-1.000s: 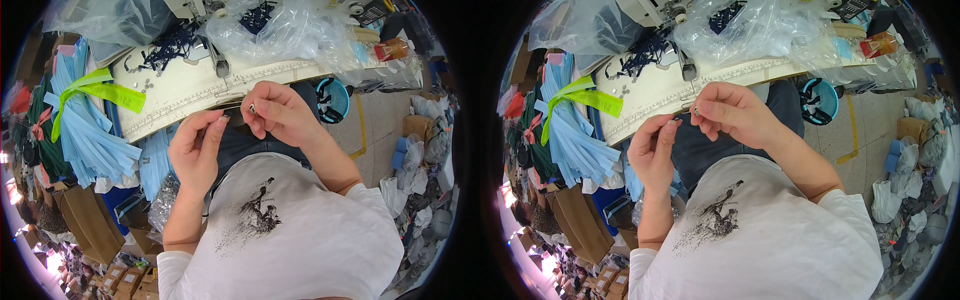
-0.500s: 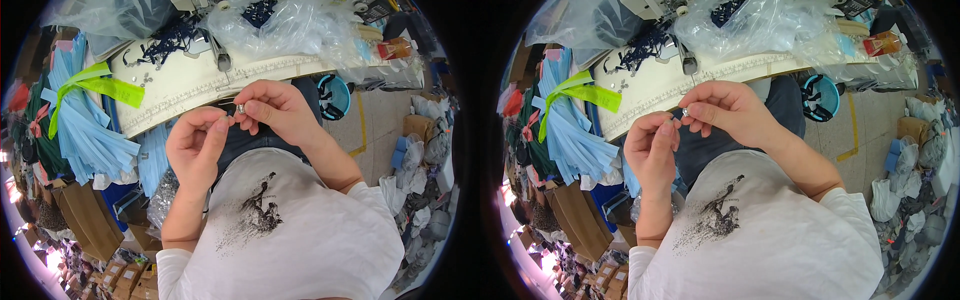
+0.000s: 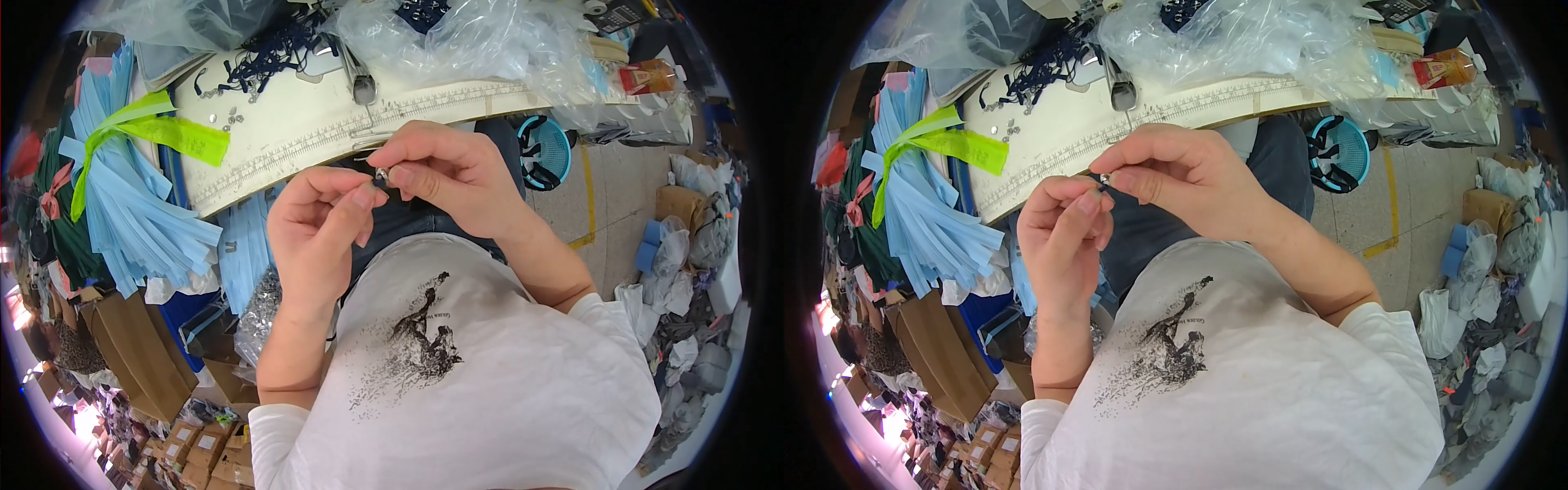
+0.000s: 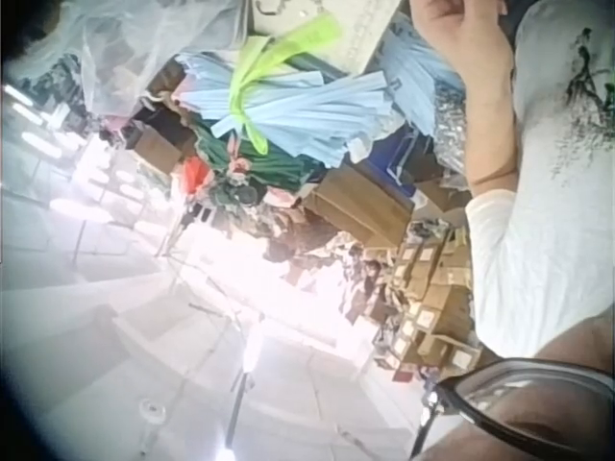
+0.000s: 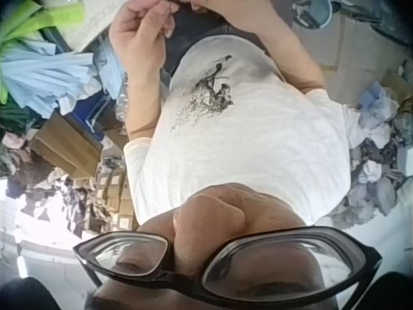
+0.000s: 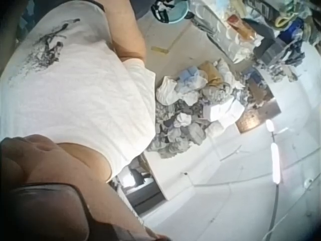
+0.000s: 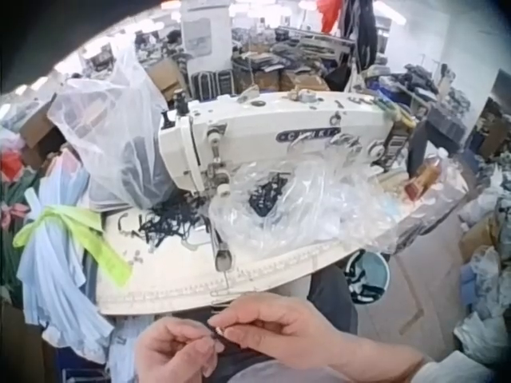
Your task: Manually attaching small metal components to fabric ribbons at a workshop station.
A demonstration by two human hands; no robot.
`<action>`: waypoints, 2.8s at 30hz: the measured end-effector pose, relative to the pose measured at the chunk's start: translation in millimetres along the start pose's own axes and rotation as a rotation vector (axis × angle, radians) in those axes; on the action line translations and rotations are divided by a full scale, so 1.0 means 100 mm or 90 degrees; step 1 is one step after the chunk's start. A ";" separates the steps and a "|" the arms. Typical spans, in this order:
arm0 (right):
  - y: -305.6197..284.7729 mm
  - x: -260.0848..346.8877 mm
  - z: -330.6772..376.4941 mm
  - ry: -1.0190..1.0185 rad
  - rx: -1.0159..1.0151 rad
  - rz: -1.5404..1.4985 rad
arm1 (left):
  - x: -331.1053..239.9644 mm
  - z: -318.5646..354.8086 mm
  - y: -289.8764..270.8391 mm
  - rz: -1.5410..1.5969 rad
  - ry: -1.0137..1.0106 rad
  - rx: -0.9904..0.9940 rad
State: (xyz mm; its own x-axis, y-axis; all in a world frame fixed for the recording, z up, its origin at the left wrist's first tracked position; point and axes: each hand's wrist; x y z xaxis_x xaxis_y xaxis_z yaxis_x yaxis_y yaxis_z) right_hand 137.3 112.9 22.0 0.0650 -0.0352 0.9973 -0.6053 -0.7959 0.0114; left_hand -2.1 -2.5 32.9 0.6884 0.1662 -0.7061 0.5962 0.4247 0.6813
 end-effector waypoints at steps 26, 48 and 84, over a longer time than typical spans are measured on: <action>-0.03 -0.06 -0.02 0.060 0.000 0.058 | 0.10 -0.12 -0.01 -0.672 0.465 0.100; 0.06 -0.05 -0.01 -0.120 -0.086 0.069 | 0.11 -0.15 -0.20 -0.483 0.354 0.124; -0.05 -0.10 -0.06 -0.085 -0.075 0.149 | 0.11 -0.10 -0.17 -0.228 0.045 0.028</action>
State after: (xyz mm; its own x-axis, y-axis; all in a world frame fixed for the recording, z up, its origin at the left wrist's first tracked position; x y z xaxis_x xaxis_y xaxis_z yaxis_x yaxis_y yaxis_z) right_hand 134.6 121.2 12.2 0.0117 -0.2951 0.9554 -0.7032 -0.6817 -0.2020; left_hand -8.6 0.7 11.7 0.4042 0.0756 -0.9116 0.8123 0.4285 0.3957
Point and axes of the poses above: each hand's wrist, its own z-axis away from the middle knuckle, its own y-axis out of the palm, x = y × z, and after that the axes turned 14 degrees about z, right-handed
